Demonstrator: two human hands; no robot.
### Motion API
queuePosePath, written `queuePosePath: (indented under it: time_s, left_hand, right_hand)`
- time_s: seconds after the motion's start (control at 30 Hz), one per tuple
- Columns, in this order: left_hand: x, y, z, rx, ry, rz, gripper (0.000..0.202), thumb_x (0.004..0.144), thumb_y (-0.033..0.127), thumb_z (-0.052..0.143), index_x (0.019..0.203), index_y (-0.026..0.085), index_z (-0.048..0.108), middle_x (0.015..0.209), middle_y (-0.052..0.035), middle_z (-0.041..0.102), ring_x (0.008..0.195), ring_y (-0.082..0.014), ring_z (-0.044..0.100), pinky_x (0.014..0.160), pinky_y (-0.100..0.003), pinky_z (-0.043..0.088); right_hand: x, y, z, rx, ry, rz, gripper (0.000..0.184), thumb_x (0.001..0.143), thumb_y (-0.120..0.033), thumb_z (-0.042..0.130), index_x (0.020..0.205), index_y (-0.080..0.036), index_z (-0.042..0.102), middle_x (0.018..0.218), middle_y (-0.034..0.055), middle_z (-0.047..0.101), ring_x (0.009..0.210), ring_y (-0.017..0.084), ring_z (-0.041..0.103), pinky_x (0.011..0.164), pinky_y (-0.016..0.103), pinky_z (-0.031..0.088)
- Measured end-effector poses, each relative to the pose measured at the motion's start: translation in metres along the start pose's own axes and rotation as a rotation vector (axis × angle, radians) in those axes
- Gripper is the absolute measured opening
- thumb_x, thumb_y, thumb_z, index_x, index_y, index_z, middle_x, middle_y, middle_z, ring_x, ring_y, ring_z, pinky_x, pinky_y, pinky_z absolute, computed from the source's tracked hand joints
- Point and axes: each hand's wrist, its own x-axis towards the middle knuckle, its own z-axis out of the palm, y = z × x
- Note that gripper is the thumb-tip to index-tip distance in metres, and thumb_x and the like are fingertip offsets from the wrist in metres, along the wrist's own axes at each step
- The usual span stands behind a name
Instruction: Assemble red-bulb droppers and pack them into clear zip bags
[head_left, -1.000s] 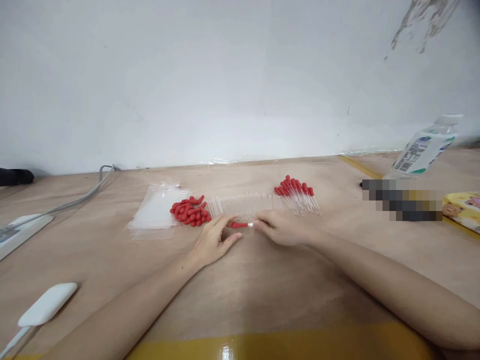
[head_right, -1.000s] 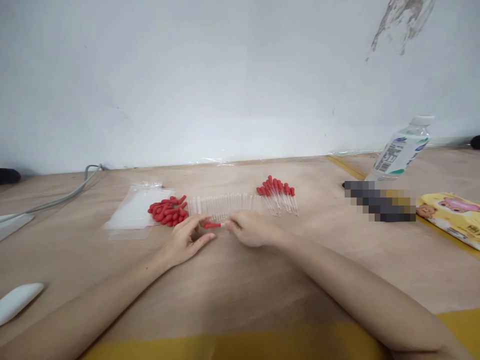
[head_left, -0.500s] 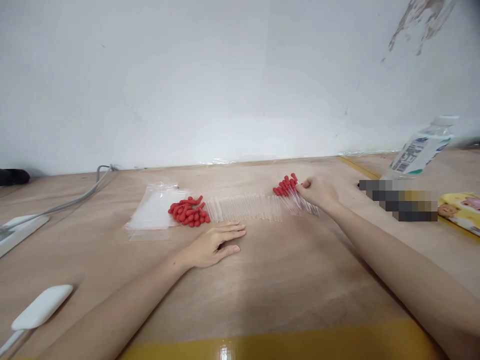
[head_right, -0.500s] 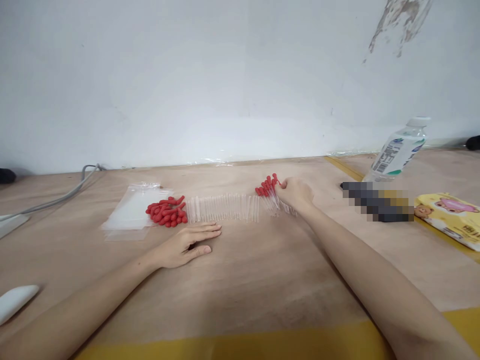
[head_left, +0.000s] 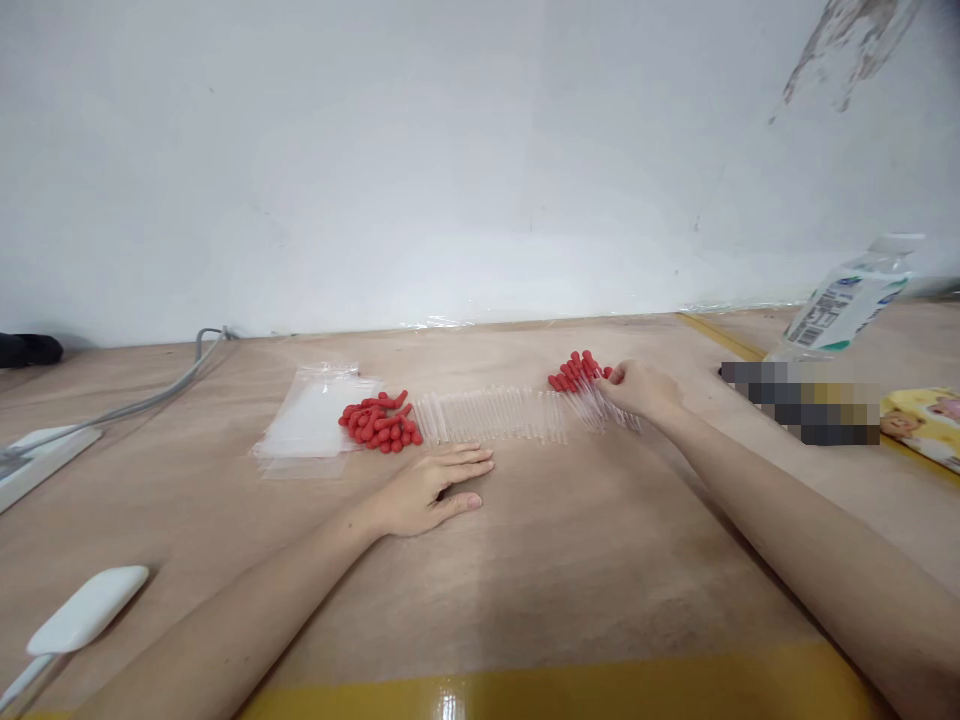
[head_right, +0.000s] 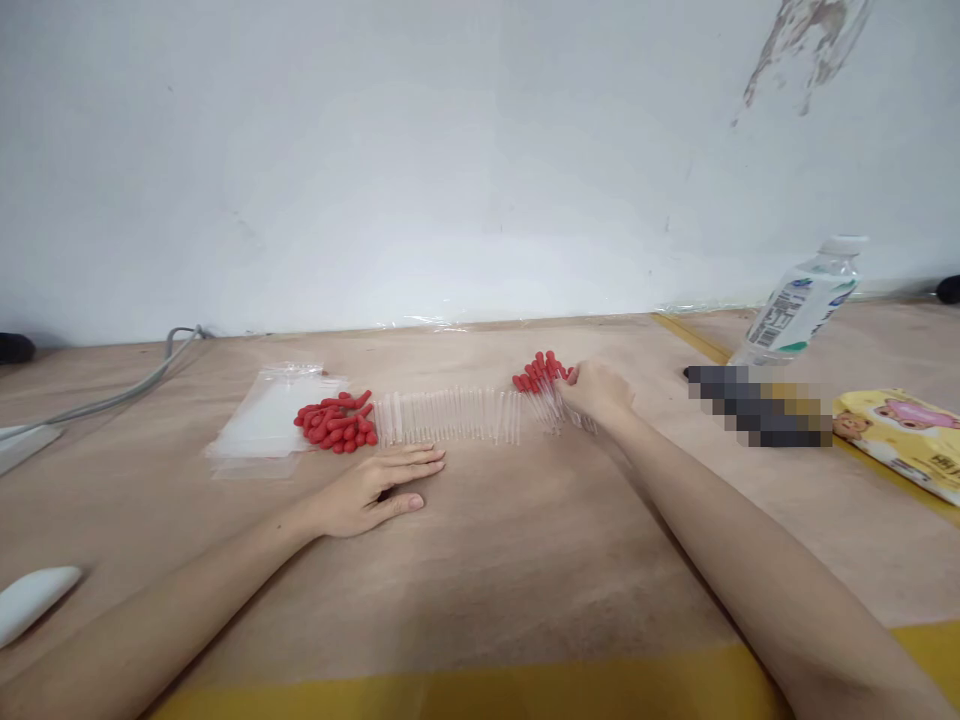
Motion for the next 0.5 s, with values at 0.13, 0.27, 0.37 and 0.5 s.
queuePosePath:
  time_s: [0.13,0.27,0.37,0.5]
  left_hand:
    - [0.0,0.0,0.0,0.0,0.0,-0.004,0.044,0.087,0.031,0.051,0.13,0.025,0.045,0.134,-0.0071,0.046,0.127,-0.0219,0.039,0.104,-0.044,0.033]
    - [0.001,0.001,0.0,0.013,0.0,-0.01,0.043,0.086,0.031,0.051,0.129,0.024,0.046,0.133,-0.0076,0.047,0.126,-0.0223,0.04,0.103,-0.044,0.034]
    - [0.0,0.001,0.0,0.02,-0.008,-0.011,0.044,0.087,0.032,0.051,0.13,0.024,0.045,0.134,-0.0078,0.046,0.127,-0.0218,0.039,0.104,-0.044,0.033]
    - [0.0,0.0,0.0,0.026,-0.011,-0.011,0.044,0.087,0.033,0.05,0.13,0.023,0.045,0.134,-0.0075,0.046,0.127,-0.0214,0.039,0.105,-0.043,0.032]
  right_hand:
    - [-0.002,-0.003,-0.001,0.018,0.026,0.017,0.027,0.072,-0.046,0.05,0.073,-0.021,0.063,0.077,0.0059,0.065,0.071,0.022,0.059,0.055,0.028,0.034]
    - [-0.016,-0.019,0.004,0.064,0.131,-0.112,0.026,0.076,-0.043,0.047,0.074,-0.021,0.061,0.077,0.0042,0.065,0.071,0.02,0.058,0.056,0.026,0.032]
    - [-0.03,-0.032,0.009,0.043,0.064,-0.246,0.03,0.076,-0.045,0.048,0.067,-0.02,0.061,0.072,0.0047,0.065,0.069,0.019,0.057,0.056,0.027,0.032]
    - [-0.038,-0.04,0.013,-0.054,-0.073,-0.293,0.029,0.074,-0.044,0.05,0.062,-0.021,0.063,0.065,0.0055,0.063,0.068,0.022,0.057,0.057,0.029,0.033]
